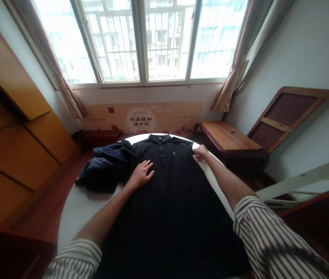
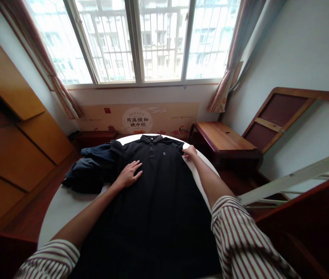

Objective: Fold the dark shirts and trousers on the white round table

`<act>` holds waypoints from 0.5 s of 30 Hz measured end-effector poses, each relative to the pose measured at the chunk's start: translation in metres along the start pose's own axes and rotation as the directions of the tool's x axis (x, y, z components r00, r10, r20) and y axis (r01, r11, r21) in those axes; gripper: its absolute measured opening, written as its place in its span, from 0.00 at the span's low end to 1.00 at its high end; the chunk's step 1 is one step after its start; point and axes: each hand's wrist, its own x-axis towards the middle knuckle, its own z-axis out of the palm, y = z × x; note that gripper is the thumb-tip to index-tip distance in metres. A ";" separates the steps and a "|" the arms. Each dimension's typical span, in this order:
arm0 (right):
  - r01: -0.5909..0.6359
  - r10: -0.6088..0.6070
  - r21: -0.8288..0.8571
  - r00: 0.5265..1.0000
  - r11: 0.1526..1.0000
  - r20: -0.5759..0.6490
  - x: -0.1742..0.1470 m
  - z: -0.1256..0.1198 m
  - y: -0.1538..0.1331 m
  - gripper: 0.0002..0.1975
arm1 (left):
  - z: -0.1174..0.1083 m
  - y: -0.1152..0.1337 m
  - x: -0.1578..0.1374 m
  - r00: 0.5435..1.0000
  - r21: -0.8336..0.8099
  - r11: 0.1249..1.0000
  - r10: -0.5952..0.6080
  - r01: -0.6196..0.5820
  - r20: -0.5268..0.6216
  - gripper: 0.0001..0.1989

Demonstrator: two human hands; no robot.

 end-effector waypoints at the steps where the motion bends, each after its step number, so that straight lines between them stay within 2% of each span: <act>1: 0.005 -0.006 -0.020 1.000 1.000 -0.010 0.005 -0.002 -0.002 0.17 | 0.000 0.000 0.000 1.000 -0.004 1.000 -0.002 0.002 -0.002 0.27; 4: 0.057 -0.064 -0.087 0.995 0.995 -0.075 0.017 -0.017 -0.008 0.16 | 0.000 0.000 0.000 1.000 -0.015 1.000 -0.008 0.008 -0.002 0.27; 6: 0.106 -0.129 -0.144 0.978 0.984 -0.165 0.022 -0.032 -0.011 0.13 | 0.000 0.001 0.000 1.000 -0.020 1.000 -0.006 0.006 -0.010 0.27; 10: 0.188 -0.278 -0.270 0.896 0.944 -0.347 0.023 -0.057 -0.010 0.15 | 0.000 0.000 0.000 1.000 -0.019 1.000 -0.001 0.001 -0.023 0.27; 12: 0.222 -0.333 -0.324 0.878 0.920 -0.344 0.021 -0.059 -0.005 0.18 | 0.001 -0.001 0.000 1.000 -0.017 1.000 0.000 0.000 -0.022 0.27; 15: 0.249 -0.369 -0.392 0.890 0.886 -0.269 0.014 -0.053 0.007 0.19 | 0.002 -0.001 0.000 1.000 -0.013 1.000 0.001 -0.001 -0.019 0.27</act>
